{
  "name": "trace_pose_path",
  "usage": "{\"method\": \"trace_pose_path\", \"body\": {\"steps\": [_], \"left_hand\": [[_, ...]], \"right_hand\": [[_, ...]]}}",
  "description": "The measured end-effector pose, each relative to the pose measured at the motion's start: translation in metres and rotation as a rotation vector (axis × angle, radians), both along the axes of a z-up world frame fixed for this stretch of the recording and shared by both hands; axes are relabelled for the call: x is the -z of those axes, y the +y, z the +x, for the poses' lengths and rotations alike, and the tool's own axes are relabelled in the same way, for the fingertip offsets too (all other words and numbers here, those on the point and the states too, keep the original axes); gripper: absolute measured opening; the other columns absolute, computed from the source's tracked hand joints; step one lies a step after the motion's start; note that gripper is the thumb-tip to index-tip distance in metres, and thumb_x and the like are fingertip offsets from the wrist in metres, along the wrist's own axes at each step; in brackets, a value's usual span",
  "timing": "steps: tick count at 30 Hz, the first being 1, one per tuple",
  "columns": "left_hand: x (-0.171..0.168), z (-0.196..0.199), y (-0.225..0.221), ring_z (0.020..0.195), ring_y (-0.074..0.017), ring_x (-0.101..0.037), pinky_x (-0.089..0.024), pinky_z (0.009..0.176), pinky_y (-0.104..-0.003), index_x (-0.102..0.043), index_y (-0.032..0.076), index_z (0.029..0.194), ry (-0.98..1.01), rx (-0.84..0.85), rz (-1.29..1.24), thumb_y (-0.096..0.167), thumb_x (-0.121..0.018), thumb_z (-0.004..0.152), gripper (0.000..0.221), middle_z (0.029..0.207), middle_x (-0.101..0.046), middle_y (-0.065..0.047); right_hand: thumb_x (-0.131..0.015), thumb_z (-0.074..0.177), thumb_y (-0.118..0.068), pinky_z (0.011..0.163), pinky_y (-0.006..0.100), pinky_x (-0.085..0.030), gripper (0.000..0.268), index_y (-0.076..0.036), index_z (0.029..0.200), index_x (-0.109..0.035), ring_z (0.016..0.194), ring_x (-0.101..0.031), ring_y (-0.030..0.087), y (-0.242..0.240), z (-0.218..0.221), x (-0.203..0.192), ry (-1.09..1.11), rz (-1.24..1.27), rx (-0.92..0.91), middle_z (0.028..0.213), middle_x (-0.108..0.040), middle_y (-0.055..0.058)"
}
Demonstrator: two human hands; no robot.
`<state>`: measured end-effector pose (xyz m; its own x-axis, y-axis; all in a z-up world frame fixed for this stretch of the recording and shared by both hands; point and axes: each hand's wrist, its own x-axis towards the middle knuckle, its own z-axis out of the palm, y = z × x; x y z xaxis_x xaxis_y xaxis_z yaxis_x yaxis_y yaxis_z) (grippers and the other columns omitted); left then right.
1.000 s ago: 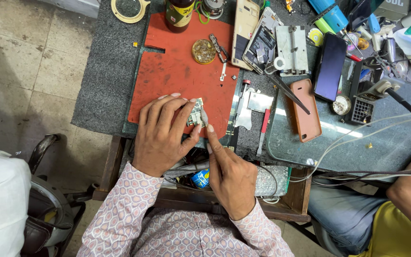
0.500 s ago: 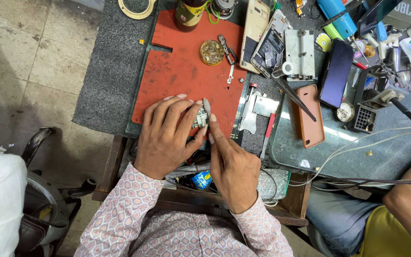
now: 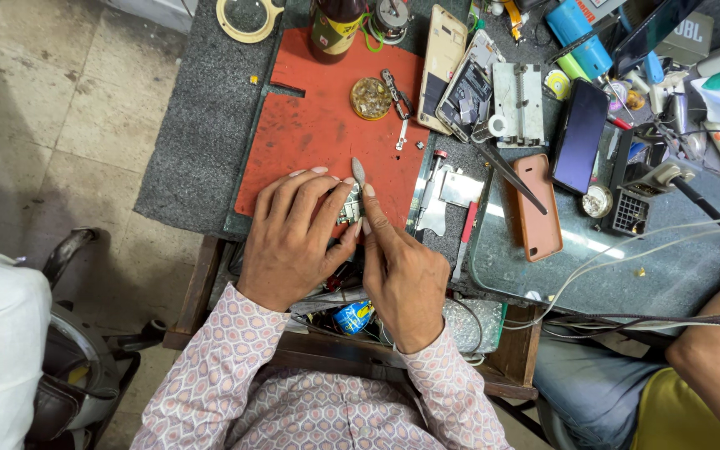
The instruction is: The person scrapes and applies material to a phone circuit board using a small metal spatula and a thin probe.
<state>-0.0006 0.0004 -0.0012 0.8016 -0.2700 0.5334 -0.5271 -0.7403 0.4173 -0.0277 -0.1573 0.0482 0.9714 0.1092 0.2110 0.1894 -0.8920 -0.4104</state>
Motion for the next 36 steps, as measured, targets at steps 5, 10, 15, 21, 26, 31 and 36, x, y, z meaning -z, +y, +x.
{"method": "trace_pose_path", "body": {"steps": [5,10,15,21,26,31,36], "left_hand": [[-0.004,-0.001,-0.001,0.129,-0.0281,-0.054,-0.043,0.109,-0.049,-0.065,0.004,0.131,-0.013,0.001,0.004,0.031,-0.072,0.096,0.044,0.127,-0.058,-0.009],[-0.006,-0.003,-0.002,0.13,-0.0287,-0.055,-0.043,0.109,-0.049,-0.065,0.005,0.129,-0.015,-0.01,0.025,0.03,-0.073,0.094,0.044,0.127,-0.059,-0.009],[-0.005,-0.005,-0.003,0.13,-0.0298,-0.054,-0.043,0.109,-0.049,-0.064,0.004,0.13,-0.021,-0.011,0.01,0.028,-0.073,0.093,0.045,0.129,-0.059,-0.01],[-0.004,-0.005,-0.003,0.13,-0.0289,-0.054,-0.043,0.109,-0.049,-0.064,0.006,0.131,-0.02,-0.009,0.012,0.029,-0.072,0.096,0.043,0.128,-0.058,-0.009],[-0.004,-0.006,-0.003,0.13,-0.0285,-0.054,-0.043,0.109,-0.049,-0.065,0.005,0.132,-0.022,-0.011,0.027,0.028,-0.072,0.095,0.044,0.127,-0.058,-0.009],[-0.005,-0.006,-0.003,0.13,-0.0285,-0.054,-0.043,0.109,-0.049,-0.065,0.005,0.132,-0.021,-0.009,0.036,0.029,-0.072,0.096,0.044,0.127,-0.059,-0.009],[-0.004,-0.005,-0.004,0.13,-0.0278,-0.055,-0.043,0.11,-0.049,-0.065,0.006,0.133,-0.031,-0.015,0.044,0.031,-0.071,0.098,0.044,0.128,-0.059,-0.008]], "right_hand": [[-0.063,0.099,-0.015,0.051,0.042,-0.048,0.045,-0.019,0.144,-0.062,0.053,-0.065,0.029,-0.001,0.0,0.0,-0.01,0.043,0.018,0.07,-0.068,0.013],[-0.064,0.098,-0.017,0.051,0.044,-0.047,0.044,-0.019,0.143,-0.063,0.052,-0.064,0.03,-0.002,-0.003,0.003,-0.032,0.048,0.024,0.068,-0.067,0.013],[-0.065,0.097,-0.018,0.048,0.046,-0.044,0.044,-0.019,0.141,-0.065,0.048,-0.061,0.031,-0.002,-0.008,0.006,-0.042,-0.011,0.048,0.061,-0.063,0.013],[-0.064,0.098,-0.017,0.048,0.044,-0.045,0.042,-0.018,0.141,-0.065,0.048,-0.062,0.029,0.001,-0.011,0.004,-0.054,0.021,0.059,0.063,-0.064,0.012],[-0.065,0.097,-0.016,0.048,0.043,-0.046,0.045,-0.017,0.143,-0.063,0.049,-0.062,0.028,0.002,-0.014,0.002,-0.064,-0.003,0.049,0.065,-0.065,0.012],[-0.065,0.095,-0.013,0.05,0.043,-0.047,0.051,-0.018,0.146,-0.06,0.051,-0.062,0.029,0.002,-0.022,0.003,-0.068,-0.038,0.038,0.067,-0.065,0.011],[-0.065,0.094,-0.011,0.05,0.043,-0.048,0.054,-0.018,0.147,-0.058,0.054,-0.063,0.029,-0.002,-0.035,0.006,-0.05,-0.016,0.044,0.071,-0.065,0.01]]}}
